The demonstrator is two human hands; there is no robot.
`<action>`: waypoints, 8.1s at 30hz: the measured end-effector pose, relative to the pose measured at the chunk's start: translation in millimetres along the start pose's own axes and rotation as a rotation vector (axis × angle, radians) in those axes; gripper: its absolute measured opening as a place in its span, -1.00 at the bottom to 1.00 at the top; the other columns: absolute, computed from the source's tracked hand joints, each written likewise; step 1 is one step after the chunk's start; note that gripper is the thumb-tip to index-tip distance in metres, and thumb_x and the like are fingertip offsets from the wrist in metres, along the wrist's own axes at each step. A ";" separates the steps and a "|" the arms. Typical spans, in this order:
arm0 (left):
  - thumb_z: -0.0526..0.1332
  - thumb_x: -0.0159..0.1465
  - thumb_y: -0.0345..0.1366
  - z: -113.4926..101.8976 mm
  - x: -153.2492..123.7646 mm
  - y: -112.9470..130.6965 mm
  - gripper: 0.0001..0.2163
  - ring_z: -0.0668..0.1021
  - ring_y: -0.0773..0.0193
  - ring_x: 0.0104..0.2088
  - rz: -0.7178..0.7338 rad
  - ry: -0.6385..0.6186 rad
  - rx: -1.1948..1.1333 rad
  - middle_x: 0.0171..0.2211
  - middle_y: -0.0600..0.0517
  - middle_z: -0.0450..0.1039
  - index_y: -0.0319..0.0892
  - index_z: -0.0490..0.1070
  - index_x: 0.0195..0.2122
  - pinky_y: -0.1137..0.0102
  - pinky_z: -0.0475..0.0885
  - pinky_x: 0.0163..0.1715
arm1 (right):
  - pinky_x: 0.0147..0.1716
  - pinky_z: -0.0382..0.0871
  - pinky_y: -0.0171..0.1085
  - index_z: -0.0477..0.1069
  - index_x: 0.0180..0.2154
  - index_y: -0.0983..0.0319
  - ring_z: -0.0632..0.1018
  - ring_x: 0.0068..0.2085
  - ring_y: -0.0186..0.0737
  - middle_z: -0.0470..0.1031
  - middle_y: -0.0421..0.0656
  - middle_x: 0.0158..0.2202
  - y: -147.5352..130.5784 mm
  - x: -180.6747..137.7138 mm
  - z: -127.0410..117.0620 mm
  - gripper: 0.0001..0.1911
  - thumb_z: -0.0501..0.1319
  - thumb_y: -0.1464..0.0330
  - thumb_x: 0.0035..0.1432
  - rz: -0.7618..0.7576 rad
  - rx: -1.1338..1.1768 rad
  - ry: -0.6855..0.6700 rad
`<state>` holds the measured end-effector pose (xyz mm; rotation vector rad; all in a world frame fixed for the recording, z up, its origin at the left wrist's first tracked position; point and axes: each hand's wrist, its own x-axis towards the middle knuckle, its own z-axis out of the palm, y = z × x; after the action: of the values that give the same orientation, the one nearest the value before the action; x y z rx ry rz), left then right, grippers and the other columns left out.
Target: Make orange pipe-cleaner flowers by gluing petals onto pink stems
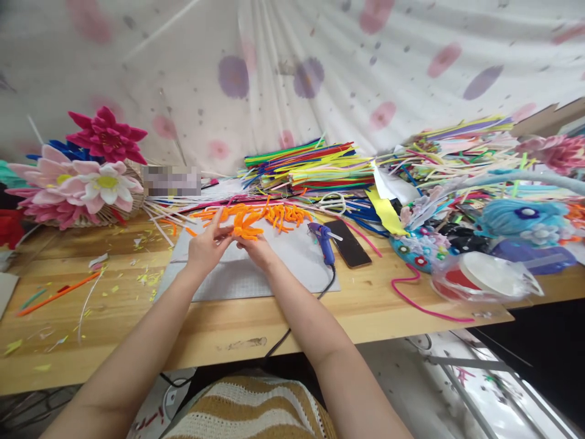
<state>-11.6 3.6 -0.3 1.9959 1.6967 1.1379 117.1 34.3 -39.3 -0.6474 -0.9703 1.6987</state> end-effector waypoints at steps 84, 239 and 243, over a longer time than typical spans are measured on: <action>0.25 0.08 -0.09 18.1 18.2 -2.6 -0.56 0.29 0.52 -0.74 -0.386 0.017 -1.098 -0.55 0.17 0.36 -0.08 0.29 -0.03 0.54 0.19 -0.72 | -0.55 0.26 -0.47 0.33 -0.29 0.24 0.34 -0.59 -0.48 0.35 -0.25 -0.56 -18.5 6.3 9.5 -0.62 0.01 0.06 0.19 0.481 0.020 -0.191; 0.09 0.21 -0.17 -6.6 16.0 25.8 -0.76 0.16 0.52 -0.72 -0.551 -0.630 -0.978 -0.66 0.13 0.14 -0.25 0.26 -0.48 0.58 -0.08 -0.76 | -0.44 0.25 -0.35 0.27 -0.26 0.21 0.33 -0.47 -0.40 0.25 -0.29 -0.51 -63.4 4.1 -8.2 -0.70 0.19 0.16 0.04 -0.193 -0.652 -0.364; 0.05 0.22 -0.17 -3.9 14.6 26.2 -0.74 0.11 0.54 -0.74 -0.485 -0.526 -0.888 -0.69 0.15 0.09 -0.25 0.27 -0.51 0.58 -0.10 -0.75 | -0.45 0.24 -0.35 0.25 -0.38 0.23 0.33 -0.45 -0.41 0.27 -0.26 -0.48 -61.7 3.1 -3.9 -0.72 0.16 0.14 0.06 -0.269 -0.661 -0.333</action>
<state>3.9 9.0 25.0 1.1043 1.0297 0.8511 150.6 47.3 11.1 -0.6199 -1.8061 1.2536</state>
